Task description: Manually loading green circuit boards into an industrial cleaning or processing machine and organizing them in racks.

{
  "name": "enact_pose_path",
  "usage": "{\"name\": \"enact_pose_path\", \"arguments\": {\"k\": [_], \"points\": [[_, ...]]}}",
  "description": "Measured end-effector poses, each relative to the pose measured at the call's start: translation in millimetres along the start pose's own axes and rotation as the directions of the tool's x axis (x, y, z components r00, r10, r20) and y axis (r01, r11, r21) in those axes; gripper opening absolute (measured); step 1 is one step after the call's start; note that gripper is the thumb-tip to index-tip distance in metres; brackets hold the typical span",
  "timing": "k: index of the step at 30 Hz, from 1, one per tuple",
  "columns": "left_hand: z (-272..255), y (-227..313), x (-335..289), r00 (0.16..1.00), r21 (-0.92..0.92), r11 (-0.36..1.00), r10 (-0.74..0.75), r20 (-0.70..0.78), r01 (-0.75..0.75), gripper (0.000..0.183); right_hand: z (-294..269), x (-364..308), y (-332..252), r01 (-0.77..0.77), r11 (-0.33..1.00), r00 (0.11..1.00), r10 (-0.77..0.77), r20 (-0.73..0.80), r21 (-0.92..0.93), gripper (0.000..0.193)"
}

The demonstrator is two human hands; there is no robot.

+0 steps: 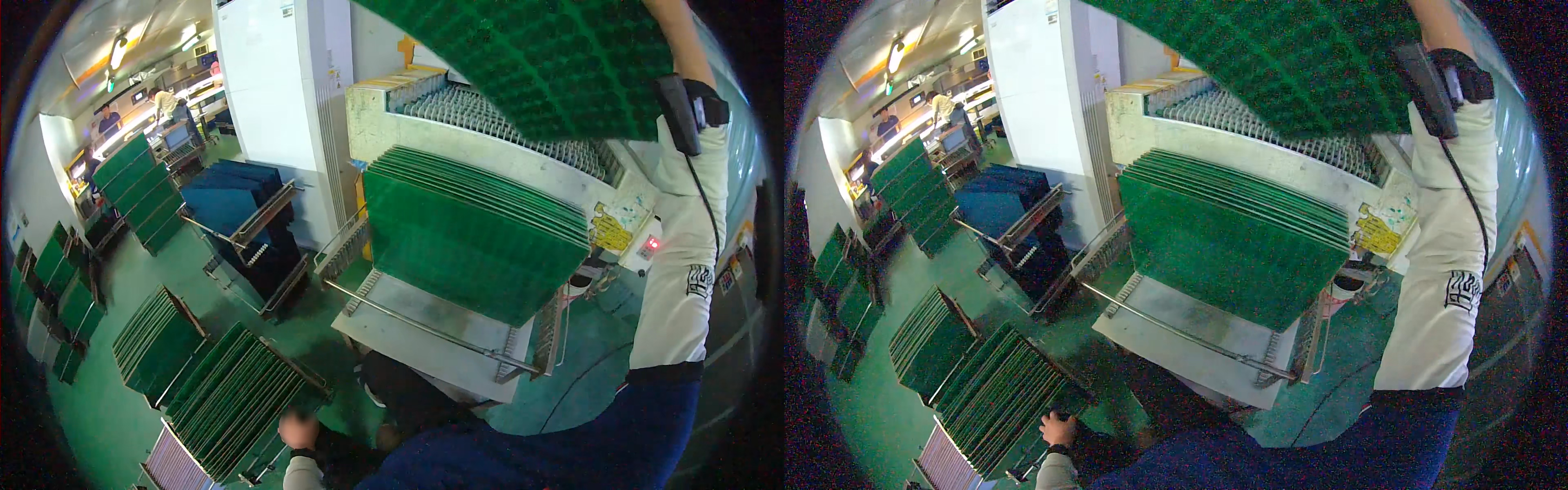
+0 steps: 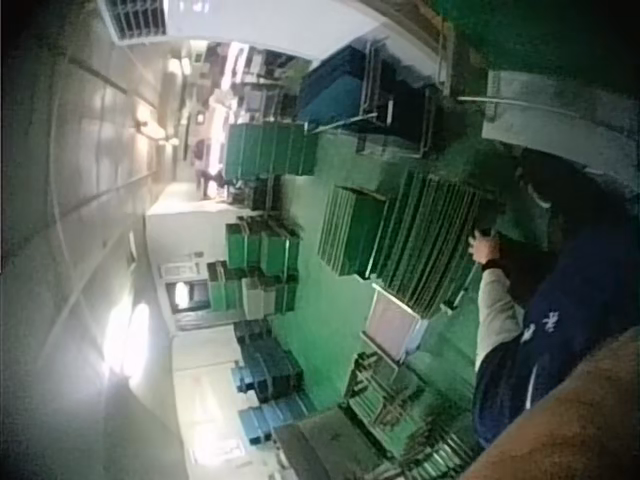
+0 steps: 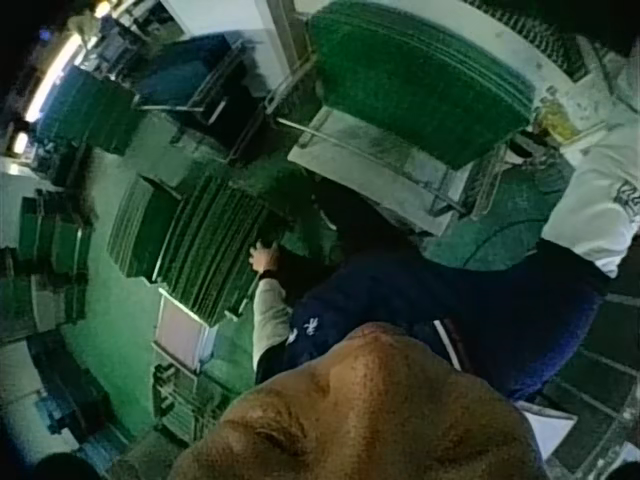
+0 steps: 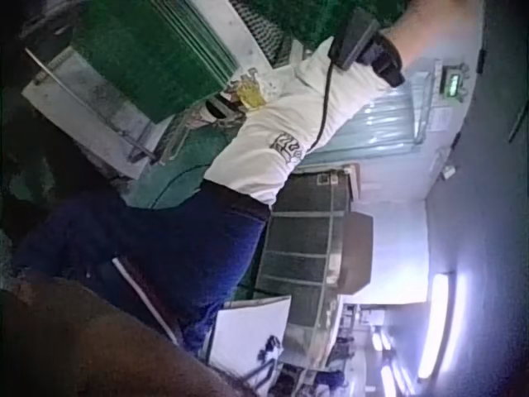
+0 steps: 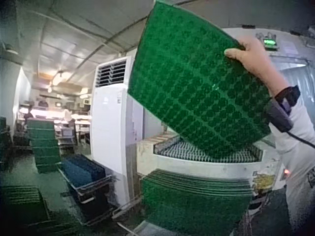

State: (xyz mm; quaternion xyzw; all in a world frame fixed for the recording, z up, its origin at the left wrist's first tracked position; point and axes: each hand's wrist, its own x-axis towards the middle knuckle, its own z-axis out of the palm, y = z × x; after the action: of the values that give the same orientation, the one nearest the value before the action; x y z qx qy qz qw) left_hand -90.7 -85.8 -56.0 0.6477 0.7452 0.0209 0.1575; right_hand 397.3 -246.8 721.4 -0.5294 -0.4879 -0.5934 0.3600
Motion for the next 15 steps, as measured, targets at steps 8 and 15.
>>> {"name": "enact_pose_path", "arguments": {"k": [8, 15], "points": [[6.6, 6.9, 2.4, 0.999, 0.048, 0.999, -0.021, -0.044, 0.023, 0.063, 158.6, -109.8, 131.9, 0.098, 0.944, 0.966, -0.014, 0.256, -0.316, 0.025], [3.7, 8.0, 13.6, 0.982, 0.112, 0.985, -0.142, 0.126, 0.128, 0.079, 237.8, -263.2, 160.9, 0.092, 0.977, 0.833, 0.029, 0.552, -0.190, 0.023]]}}
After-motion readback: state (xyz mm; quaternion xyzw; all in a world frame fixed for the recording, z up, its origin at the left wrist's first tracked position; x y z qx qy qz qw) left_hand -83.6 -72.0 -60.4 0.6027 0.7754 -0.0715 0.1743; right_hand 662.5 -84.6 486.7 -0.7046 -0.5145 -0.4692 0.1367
